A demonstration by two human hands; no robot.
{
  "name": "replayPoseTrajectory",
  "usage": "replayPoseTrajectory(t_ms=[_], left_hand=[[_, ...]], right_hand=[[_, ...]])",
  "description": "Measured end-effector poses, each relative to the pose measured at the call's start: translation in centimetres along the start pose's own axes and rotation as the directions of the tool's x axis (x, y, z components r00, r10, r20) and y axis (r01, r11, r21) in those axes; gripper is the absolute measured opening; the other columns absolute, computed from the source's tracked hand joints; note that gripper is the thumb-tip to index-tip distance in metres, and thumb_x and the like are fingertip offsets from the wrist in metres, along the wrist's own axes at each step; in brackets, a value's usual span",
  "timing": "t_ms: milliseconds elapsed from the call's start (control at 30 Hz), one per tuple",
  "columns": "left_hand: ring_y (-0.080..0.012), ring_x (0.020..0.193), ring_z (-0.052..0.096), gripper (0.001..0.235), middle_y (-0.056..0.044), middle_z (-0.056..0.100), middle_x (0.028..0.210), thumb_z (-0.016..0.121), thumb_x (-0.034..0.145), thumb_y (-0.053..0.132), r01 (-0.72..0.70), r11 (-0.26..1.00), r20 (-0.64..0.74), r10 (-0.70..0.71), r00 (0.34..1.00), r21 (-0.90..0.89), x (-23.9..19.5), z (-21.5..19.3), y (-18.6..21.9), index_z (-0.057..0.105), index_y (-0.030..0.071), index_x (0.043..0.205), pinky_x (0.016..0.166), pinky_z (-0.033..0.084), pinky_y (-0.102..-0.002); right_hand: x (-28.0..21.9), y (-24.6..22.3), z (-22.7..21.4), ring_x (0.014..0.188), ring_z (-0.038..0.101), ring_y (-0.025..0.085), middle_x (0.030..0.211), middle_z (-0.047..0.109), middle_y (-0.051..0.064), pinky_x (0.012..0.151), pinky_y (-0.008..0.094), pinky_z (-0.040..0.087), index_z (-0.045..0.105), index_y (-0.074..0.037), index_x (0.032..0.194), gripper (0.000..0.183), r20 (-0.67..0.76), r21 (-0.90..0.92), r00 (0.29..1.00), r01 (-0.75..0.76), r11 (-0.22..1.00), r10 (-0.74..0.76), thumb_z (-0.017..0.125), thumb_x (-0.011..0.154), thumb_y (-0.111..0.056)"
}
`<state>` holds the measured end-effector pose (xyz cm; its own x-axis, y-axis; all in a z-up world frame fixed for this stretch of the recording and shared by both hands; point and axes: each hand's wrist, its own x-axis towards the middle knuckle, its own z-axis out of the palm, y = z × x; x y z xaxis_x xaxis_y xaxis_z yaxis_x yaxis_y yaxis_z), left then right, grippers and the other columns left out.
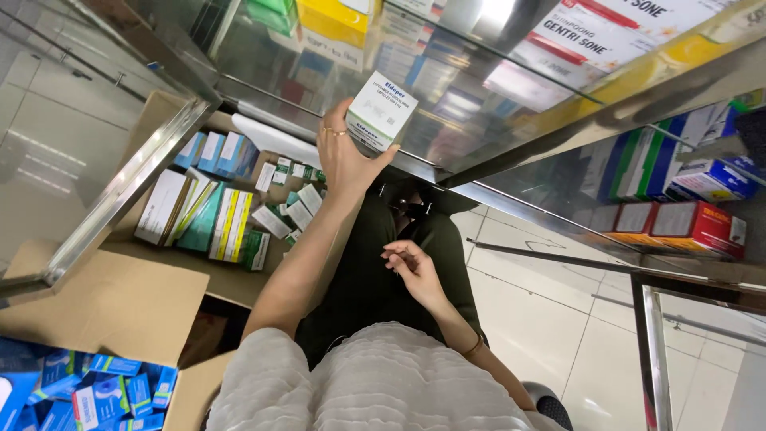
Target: The person sits in front of a glass display cabinet and takes medicine boxes out of cardboard boxes on the floor, placing them one at a time onto the cabinet shelves and arranging them in rows. They occasionally pick up a box, turn it, and set it with matching boxes.
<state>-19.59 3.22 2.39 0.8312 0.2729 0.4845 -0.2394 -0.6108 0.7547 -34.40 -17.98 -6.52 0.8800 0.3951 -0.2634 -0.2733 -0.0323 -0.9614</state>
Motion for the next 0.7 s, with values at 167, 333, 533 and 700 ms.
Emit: replayPoseTrajectory(t_ms=[167, 333, 533, 700], left_hand=[[-0.0428, 0.123, 0.049, 0.102, -0.02, 0.052, 0.134, 0.098, 0.064, 0.031, -0.081, 0.992, -0.045, 0.086, 0.995, 0.098, 0.7, -0.3, 1.4, 0.038, 0.003, 0.142, 0.107, 0.039, -0.053], [-0.0393, 0.127, 0.053, 0.07, -0.016, 0.052, 0.141, 0.092, 0.075, 0.026, -0.179, 0.97, 0.007, 0.18, 0.984, 0.162, 1.8, 0.9, 0.4, 0.057, 0.013, 0.135, 0.11, 0.047, -0.054], [-0.0489, 0.127, 0.048, 0.067, -0.023, 0.039, 0.146, 0.09, 0.08, 0.03, -0.262, 0.93, -0.102, 0.296, 0.95, 0.256, 11.4, 4.9, 3.1, 0.058, 0.008, 0.134, 0.098, 0.051, -0.055], [-0.0413, 0.121, 0.052, 0.062, -0.021, 0.042, 0.143, 0.086, 0.085, 0.031, -0.217, 0.932, -0.074, 0.248, 0.966, 0.289, 17.1, 9.4, 2.1, 0.056, 0.005, 0.132, 0.099, 0.054, -0.052]], right_hand=[[0.4, 0.6, -0.5, 0.089, 0.067, 0.012, 0.104, 0.073, 0.005, 0.08, 0.026, 0.054, 0.065, -0.004, 0.12, 0.02, -0.022, -0.017, 1.0, -0.021, 1.0, 0.02, 0.06, 0.103, -0.013], [1.0, 0.0, -0.7, 0.09, 0.066, 0.011, 0.105, 0.073, 0.005, 0.082, 0.026, 0.055, 0.065, -0.004, 0.12, 0.019, -0.012, 0.016, 1.0, -0.017, 1.0, 0.017, 0.06, 0.103, -0.013], [1.3, -0.3, -1.3, 0.088, 0.067, 0.011, 0.103, 0.073, 0.005, 0.081, 0.026, 0.055, 0.066, -0.005, 0.12, 0.02, -0.049, -0.022, 0.999, -0.026, 0.999, 0.025, 0.06, 0.103, -0.012], [1.2, -0.1, -2.0, 0.087, 0.067, 0.011, 0.103, 0.074, 0.005, 0.079, 0.026, 0.055, 0.067, -0.005, 0.12, 0.021, -0.089, -0.042, 0.996, -0.031, 0.999, 0.027, 0.06, 0.102, -0.012]])
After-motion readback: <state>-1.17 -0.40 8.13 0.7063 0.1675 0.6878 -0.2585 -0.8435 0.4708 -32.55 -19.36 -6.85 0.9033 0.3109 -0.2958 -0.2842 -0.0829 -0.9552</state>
